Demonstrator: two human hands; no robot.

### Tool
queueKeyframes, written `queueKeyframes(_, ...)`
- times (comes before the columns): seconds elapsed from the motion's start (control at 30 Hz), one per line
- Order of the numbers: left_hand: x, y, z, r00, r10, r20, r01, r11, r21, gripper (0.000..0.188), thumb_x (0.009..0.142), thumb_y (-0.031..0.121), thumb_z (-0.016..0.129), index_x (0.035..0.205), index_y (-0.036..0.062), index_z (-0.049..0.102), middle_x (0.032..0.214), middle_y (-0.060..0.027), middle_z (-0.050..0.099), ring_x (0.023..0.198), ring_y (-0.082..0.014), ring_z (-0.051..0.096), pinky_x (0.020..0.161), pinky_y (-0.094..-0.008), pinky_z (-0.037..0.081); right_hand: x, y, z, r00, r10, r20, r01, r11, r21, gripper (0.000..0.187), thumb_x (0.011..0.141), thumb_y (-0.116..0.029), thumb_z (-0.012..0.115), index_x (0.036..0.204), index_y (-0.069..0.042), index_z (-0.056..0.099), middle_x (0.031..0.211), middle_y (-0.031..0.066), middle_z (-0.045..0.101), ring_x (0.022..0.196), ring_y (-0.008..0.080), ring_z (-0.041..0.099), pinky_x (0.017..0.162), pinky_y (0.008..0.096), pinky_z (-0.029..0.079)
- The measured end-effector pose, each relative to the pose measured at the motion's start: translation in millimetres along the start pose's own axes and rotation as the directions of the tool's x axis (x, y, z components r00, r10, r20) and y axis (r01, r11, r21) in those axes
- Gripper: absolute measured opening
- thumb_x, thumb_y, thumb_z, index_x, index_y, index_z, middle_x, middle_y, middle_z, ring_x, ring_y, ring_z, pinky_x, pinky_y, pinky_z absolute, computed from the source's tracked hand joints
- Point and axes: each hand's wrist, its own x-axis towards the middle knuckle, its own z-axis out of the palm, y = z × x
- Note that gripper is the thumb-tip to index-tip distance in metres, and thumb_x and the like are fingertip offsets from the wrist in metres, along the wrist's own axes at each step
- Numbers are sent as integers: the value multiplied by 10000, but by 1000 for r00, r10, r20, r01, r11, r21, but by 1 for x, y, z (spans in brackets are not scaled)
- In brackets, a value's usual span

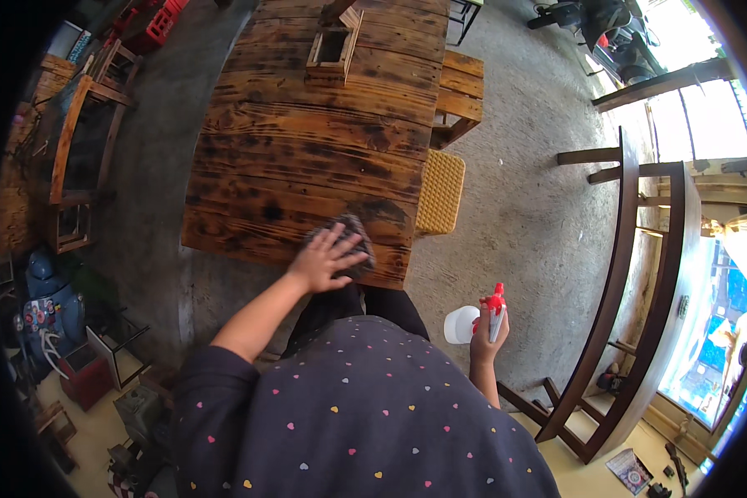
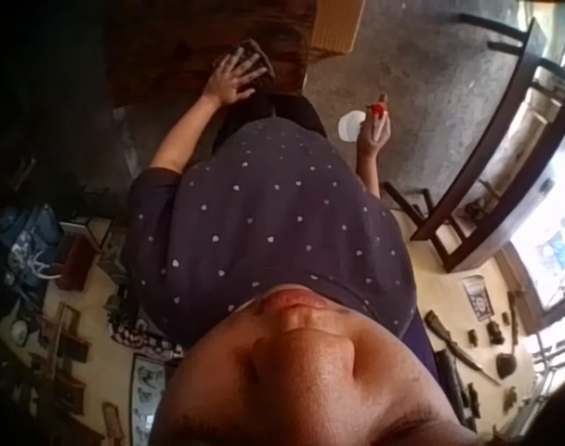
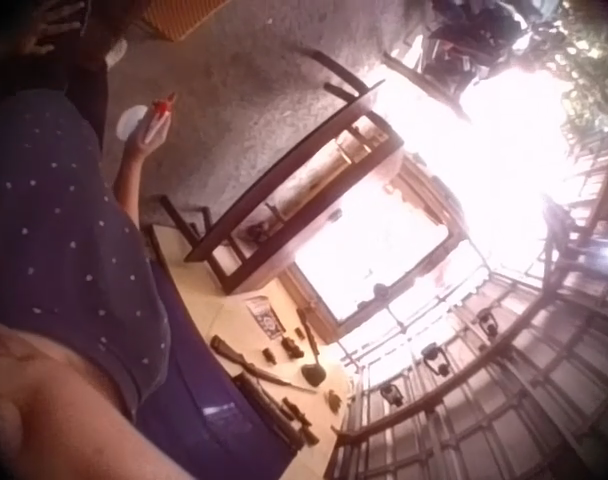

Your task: Cleaning wooden tables and stools using a spray bottle and a cloth.

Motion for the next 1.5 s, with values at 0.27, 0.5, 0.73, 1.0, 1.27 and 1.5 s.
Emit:
queueKeyframes(0.27,60,5,-5,804,-570,-168,588,805,83,605,956,459,420,1513,281,265,1603,-110,106,1438,-474,60,1114,-625,149,27,-35,21,996,-77,51,80,996,-48,181,909,-97,591,1051,9,627,871,68,665,674,115,586,619,258,477)
queueKeyframes(0.5,88,-1,0,997,-23,-72,25,999,27,527,967,434,420,1479,355,322,1597,-27,166,1462,-386,77,1173,-517,113,7,-73,71,964,-146,221,137,989,55,229,871,-97,591,1051,40,624,934,131,675,852,197,643,799,325,492)
queueKeyframes(0.73,79,-42,-12,989,-125,-78,126,992,12,520,958,355,448,1466,311,342,1600,-67,136,1471,-339,84,1184,-492,91,-29,-73,125,957,-177,230,131,970,205,322,813,-83,597,1116,24,619,1012,150,683,965,272,669,882,364,495)
queueKeyframes(1.0,132,9,6,978,196,-67,-201,977,-71,535,930,443,493,1439,303,403,1577,-41,219,1465,-298,140,1182,-489,102,-49,-40,142,976,-134,171,89,965,248,281,793,13,556,1066,4,623,975,109,681,845,196,673,743,297,526)
queueKeyframes(1.27,8,-117,-52,907,-389,-158,400,915,46,527,936,419,481,1441,291,406,1566,-40,258,1428,-338,234,1141,-476,243,-51,-50,155,995,-99,32,79,917,390,204,837,21,535,1033,29,591,1063,139,637,690,90,575,593,205,457)
queueKeyframes(1.5,-131,-221,-39,411,-798,-441,892,452,14,506,960,326,444,1436,167,386,1561,-126,228,1409,-437,203,1118,-548,239,-48,-51,169,992,-130,1,118,904,412,237,808,27,510,1035,25,577,1083,162,598,732,106,547,582,213,461)
